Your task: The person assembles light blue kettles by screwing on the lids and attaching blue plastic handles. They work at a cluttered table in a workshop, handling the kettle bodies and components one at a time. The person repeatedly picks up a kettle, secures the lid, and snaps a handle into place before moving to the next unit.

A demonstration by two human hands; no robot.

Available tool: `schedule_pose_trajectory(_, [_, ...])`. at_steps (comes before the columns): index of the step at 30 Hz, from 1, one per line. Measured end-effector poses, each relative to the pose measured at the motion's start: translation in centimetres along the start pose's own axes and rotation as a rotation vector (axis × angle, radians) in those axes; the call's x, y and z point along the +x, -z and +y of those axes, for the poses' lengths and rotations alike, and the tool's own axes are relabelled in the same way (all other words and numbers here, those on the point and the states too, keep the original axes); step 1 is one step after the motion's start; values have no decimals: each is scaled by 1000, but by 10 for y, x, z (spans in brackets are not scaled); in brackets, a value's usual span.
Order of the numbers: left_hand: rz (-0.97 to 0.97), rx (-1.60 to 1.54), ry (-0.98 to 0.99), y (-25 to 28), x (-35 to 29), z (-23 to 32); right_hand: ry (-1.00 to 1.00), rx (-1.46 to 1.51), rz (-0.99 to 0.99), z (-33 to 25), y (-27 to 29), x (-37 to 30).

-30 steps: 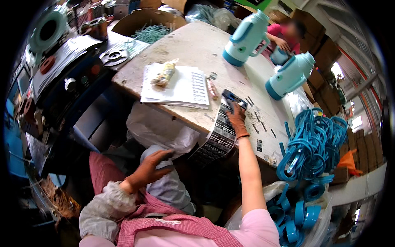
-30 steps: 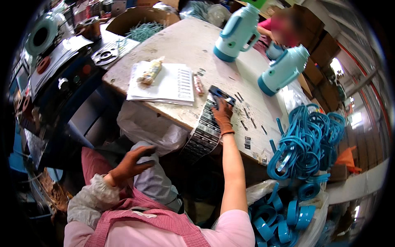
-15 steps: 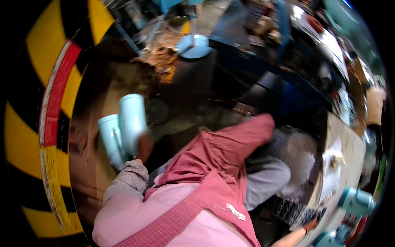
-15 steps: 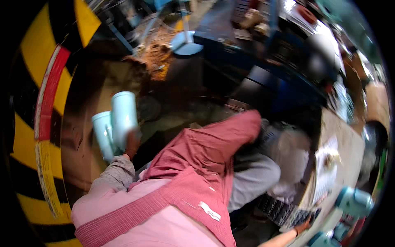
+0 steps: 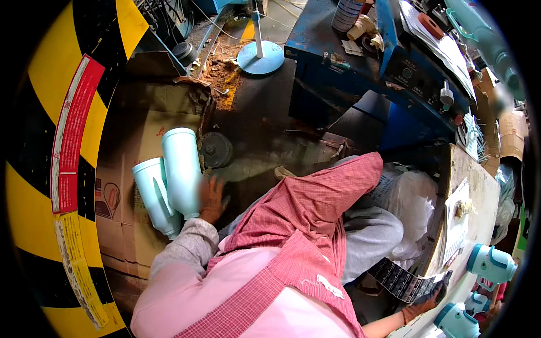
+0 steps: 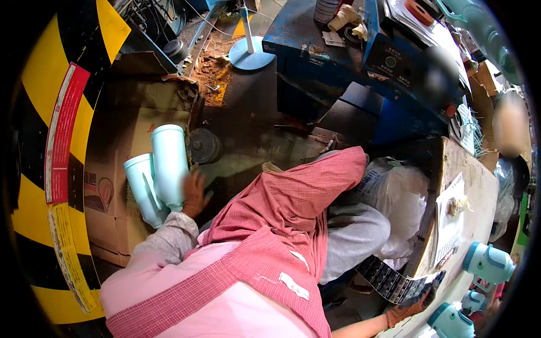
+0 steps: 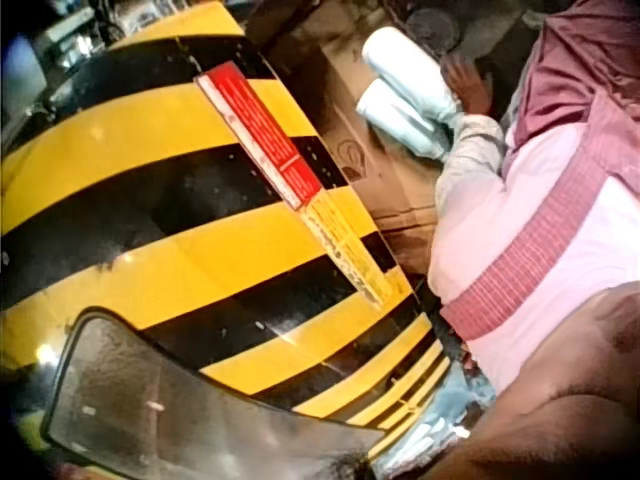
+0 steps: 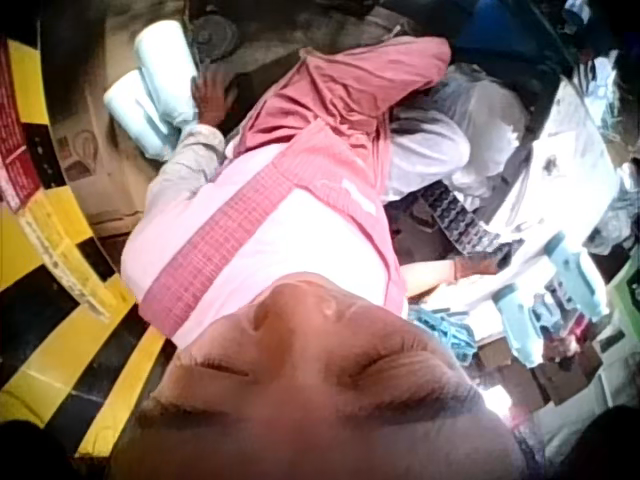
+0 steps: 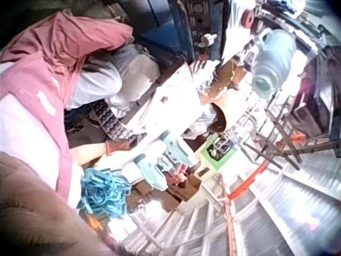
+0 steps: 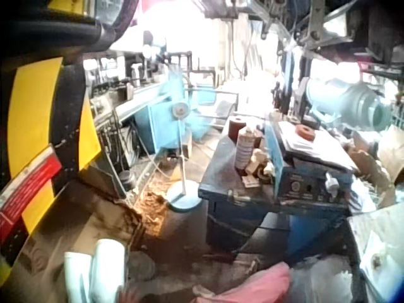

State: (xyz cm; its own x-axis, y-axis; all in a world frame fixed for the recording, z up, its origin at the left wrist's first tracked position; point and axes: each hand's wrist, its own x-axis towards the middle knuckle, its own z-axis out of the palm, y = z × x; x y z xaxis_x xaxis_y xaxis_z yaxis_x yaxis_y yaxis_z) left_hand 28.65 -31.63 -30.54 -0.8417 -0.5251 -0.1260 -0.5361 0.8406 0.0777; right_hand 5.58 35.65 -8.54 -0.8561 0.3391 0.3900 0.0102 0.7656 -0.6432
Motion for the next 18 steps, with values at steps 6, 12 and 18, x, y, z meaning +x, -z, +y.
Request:
schedule_pose_trajectory(6, [-43,22,33,-31,-85,-88,510,-174,-205,-36,-69,-15])
schedule_pose_trajectory(12, [478,184,-525,20,46,-103,-101,922,-328,-87,-157,-28])
schedule_pose_trajectory(18, [363,-596,-482,292,175,-52,-117,1210,-509,-176,-148,-51])
